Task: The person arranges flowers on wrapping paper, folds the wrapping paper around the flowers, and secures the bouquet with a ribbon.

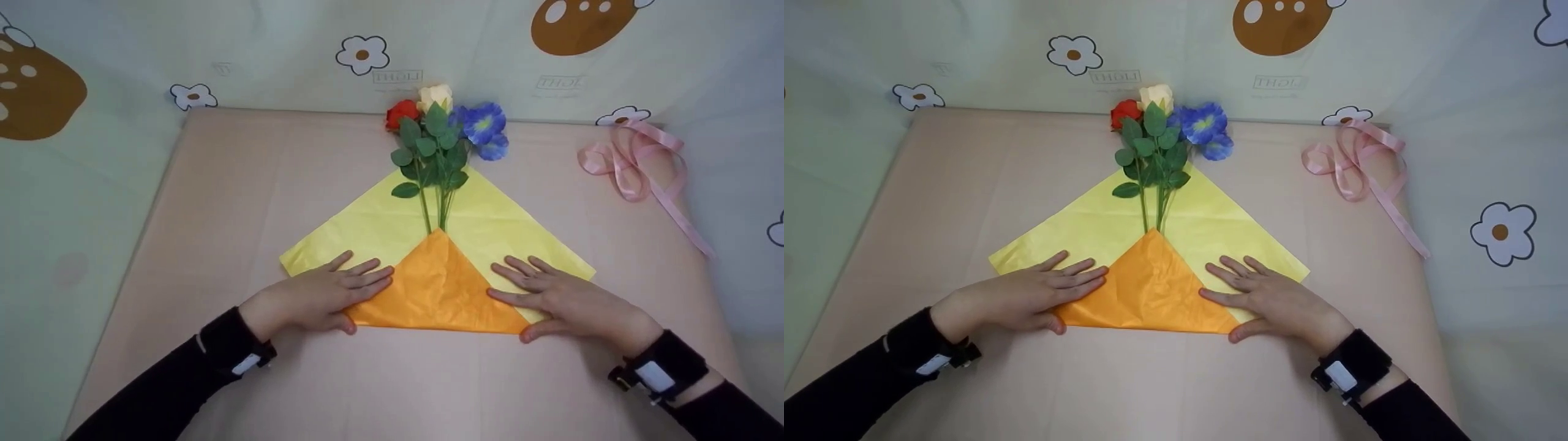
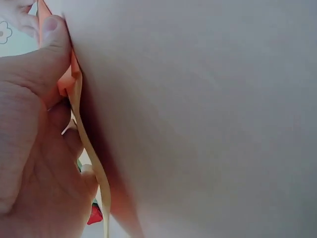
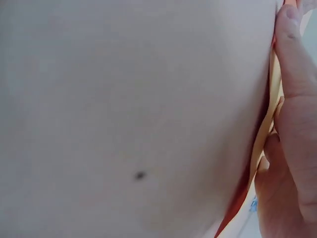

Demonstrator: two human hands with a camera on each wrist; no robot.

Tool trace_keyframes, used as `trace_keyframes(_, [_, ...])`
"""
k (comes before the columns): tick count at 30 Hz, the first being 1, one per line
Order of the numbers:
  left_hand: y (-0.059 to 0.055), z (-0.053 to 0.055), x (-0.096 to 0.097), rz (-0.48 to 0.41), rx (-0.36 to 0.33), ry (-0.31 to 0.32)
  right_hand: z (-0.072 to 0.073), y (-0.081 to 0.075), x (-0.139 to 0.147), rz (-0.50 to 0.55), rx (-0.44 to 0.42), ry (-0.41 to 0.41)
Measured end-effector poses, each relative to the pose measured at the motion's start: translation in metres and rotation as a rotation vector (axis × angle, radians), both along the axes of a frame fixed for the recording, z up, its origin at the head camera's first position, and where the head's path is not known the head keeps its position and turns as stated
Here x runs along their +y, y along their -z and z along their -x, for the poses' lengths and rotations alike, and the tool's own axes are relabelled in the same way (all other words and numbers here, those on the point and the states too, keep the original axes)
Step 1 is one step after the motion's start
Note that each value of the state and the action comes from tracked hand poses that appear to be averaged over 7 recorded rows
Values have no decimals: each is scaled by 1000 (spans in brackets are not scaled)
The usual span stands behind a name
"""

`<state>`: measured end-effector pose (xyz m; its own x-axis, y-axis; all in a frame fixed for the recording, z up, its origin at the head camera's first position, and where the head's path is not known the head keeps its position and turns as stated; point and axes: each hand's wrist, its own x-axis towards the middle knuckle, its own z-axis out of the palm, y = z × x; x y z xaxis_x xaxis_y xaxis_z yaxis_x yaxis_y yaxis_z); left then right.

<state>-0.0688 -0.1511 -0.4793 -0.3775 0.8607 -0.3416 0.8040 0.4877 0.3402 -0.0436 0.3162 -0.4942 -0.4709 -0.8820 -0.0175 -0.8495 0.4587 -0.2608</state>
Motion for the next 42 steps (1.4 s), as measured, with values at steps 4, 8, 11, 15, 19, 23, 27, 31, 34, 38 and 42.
trace_keyframes(4, [-3, 0, 2, 23, 23, 2, -1, -5, -3, -11, 6, 20])
trace_keyframes(8, [-6, -6, 15, 11, 202, 44, -4, -14, -21, -17, 47, 56])
trace_keyframes(11, [-8, -15, 32, -13, 383, 118, -4, -16, -46, -18, 100, 32])
trace_keyframes(15, [-4, -23, 54, -15, 463, 192, -5, -11, -76, -37, 142, -55])
trace_keyframes(19, [2, -24, 62, 26, 413, 187, -7, -2, -88, -96, 127, -72])
trace_keyframes(23, [4, -23, 62, 29, 361, 159, -7, 5, -89, -128, 68, -36])
trace_keyframes(27, [4, -21, 61, 9, 333, 133, -9, 9, -88, -111, 38, -21])
trace_keyframes(31, [4, -19, 63, 31, 312, 119, -12, 8, -86, -105, 40, -7])
trace_keyframes(34, [4, -20, 64, 49, 321, 120, -12, 6, -86, -103, 25, 3])
trace_keyframes(38, [5, -21, 63, 54, 318, 110, -10, 5, -87, -91, -6, 6])
trace_keyframes(42, [7, -20, 63, 63, 290, 93, -9, 5, -87, -88, -1, 7])
